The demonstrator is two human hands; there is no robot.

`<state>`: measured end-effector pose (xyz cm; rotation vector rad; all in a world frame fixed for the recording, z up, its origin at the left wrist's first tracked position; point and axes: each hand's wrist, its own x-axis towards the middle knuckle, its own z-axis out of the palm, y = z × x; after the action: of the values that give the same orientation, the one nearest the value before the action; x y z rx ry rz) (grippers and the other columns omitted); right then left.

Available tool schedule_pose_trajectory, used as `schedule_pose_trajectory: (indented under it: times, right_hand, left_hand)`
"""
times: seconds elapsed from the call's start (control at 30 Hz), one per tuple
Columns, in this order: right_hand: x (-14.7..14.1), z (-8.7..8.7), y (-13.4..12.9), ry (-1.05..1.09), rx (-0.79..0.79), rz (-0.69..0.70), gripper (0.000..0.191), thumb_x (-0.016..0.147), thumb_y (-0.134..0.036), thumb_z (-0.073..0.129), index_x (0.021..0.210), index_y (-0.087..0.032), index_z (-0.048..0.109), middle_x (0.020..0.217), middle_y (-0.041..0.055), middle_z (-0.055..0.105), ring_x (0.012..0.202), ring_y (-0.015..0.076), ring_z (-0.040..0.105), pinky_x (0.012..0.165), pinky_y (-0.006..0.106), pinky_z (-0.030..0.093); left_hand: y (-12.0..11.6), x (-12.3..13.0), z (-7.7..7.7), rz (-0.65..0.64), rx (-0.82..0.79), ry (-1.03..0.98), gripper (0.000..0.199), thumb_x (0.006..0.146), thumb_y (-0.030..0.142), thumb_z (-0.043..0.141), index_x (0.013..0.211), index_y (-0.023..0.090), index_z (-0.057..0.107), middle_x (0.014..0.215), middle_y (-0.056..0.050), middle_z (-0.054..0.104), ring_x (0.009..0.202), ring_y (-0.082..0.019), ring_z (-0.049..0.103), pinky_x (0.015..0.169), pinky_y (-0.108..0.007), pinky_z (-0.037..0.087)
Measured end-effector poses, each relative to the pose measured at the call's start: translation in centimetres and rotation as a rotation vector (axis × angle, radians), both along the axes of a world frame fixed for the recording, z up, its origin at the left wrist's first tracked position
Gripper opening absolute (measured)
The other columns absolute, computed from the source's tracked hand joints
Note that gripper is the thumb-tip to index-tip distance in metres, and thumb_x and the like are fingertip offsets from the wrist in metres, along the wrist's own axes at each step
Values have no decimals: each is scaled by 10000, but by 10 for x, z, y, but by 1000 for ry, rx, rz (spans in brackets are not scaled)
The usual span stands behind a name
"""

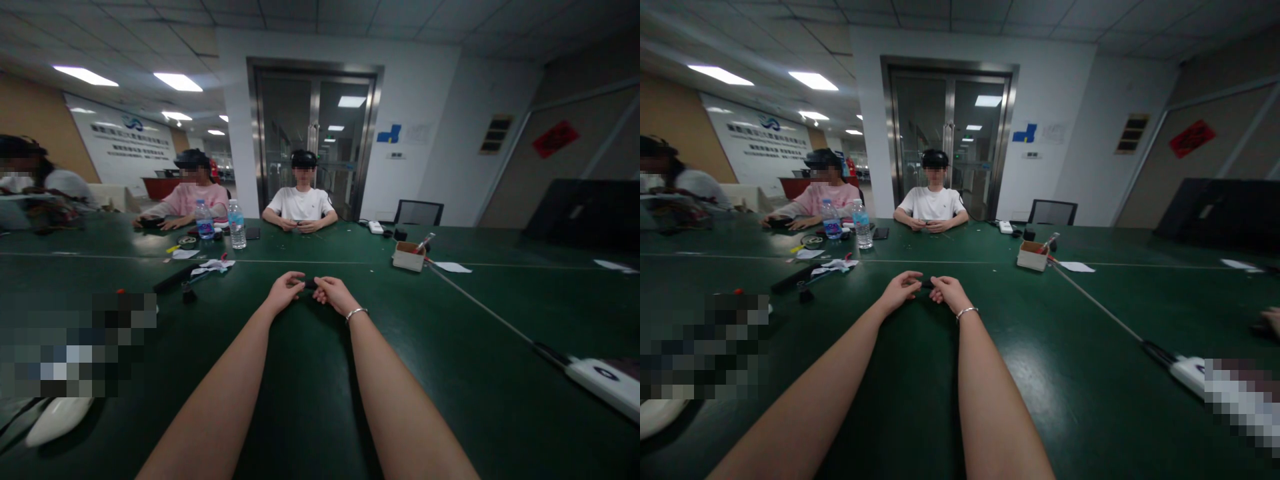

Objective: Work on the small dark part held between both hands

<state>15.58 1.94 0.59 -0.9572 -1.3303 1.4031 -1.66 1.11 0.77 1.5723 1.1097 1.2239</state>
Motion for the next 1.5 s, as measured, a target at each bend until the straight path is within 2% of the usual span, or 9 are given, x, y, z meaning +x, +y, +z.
schedule_pose_trajectory:
  times: [0.07, 0.2, 0.4, 0.57, 0.8, 0.97, 1.2, 1.37, 1.5]
  right_hand:
    - [2, 3, -2, 6, 13, 10, 148, 794, -176, 593, 930, -121, 576, 632, 20, 628, 402, 59, 540, 350, 135, 403]
    - [3, 7, -6, 86, 39, 40, 655, 679, -82, 671, 1244, -270, 397, 885, 0, 624, 483, 70, 616, 447, 175, 502]
    - [0, 5, -2, -90, -10, 27, 329, 832, -282, 544, 1112, -115, 506, 738, 67, 639, 394, 76, 553, 331, 161, 428]
    - [5, 7, -6, 55, 57, 69, 763, 690, -105, 659, 1311, -350, 288, 1093, 42, 564, 484, 45, 595, 467, 207, 536]
    - [1, 6, 0, -112, -12, 71, 350, 854, -317, 517, 1161, -154, 470, 731, 41, 625, 350, 51, 483, 315, 162, 415]
    - [8, 9, -6, 69, 27, 113, 747, 686, -75, 659, 1299, -338, 324, 1046, 35, 555, 480, 40, 574, 450, 195, 521]
    - [1, 9, -3, -108, -41, 80, 355, 865, -337, 500, 1154, -130, 493, 696, 43, 620, 346, 58, 473, 309, 171, 400]
    - [6, 8, -6, 25, 20, 93, 756, 683, -78, 655, 1317, -316, 319, 982, 15, 576, 469, 37, 564, 459, 188, 515]
    - [3, 4, 0, -6, -54, 42, 447, 811, -319, 579, 1208, -182, 424, 787, 19, 582, 412, 56, 535, 396, 191, 492]
  left_hand:
    - [0, 0, 1, -6, -13, -27, 385, 703, 285, 655, 1057, 157, 577, 795, -29, 573, 699, -119, 567, 555, -215, 474]
    - [0, 0, 1, 0, -36, -67, 399, 691, 300, 669, 1051, 156, 575, 764, -20, 574, 705, -121, 574, 552, -208, 472]
    - [0, 0, 0, -36, -17, -53, 405, 670, 303, 692, 1030, 153, 585, 744, -15, 580, 673, -111, 569, 544, -197, 458]
    - [-1, 1, 1, -7, -24, -65, 390, 668, 297, 692, 1017, 155, 589, 724, -12, 575, 676, -118, 571, 545, -205, 460]
    - [-3, 1, 4, -20, -25, -52, 373, 683, 268, 682, 1023, 149, 586, 735, -14, 581, 656, -108, 564, 541, -201, 458]
    - [-2, 1, 3, 1, -31, -52, 358, 690, 254, 673, 1022, 149, 591, 741, -17, 579, 670, -112, 566, 539, -202, 459]
    - [0, 0, 0, -25, -7, -49, 367, 684, 268, 680, 1021, 150, 592, 743, -19, 589, 650, -104, 561, 543, -201, 458]
    - [-3, 1, 4, 5, -44, -58, 372, 679, 260, 680, 1024, 154, 594, 766, -25, 595, 668, -109, 567, 550, -202, 460]
    - [-5, 2, 6, 10, -38, -47, 367, 675, 268, 683, 1014, 158, 601, 762, -25, 599, 658, -110, 565, 544, -203, 455]
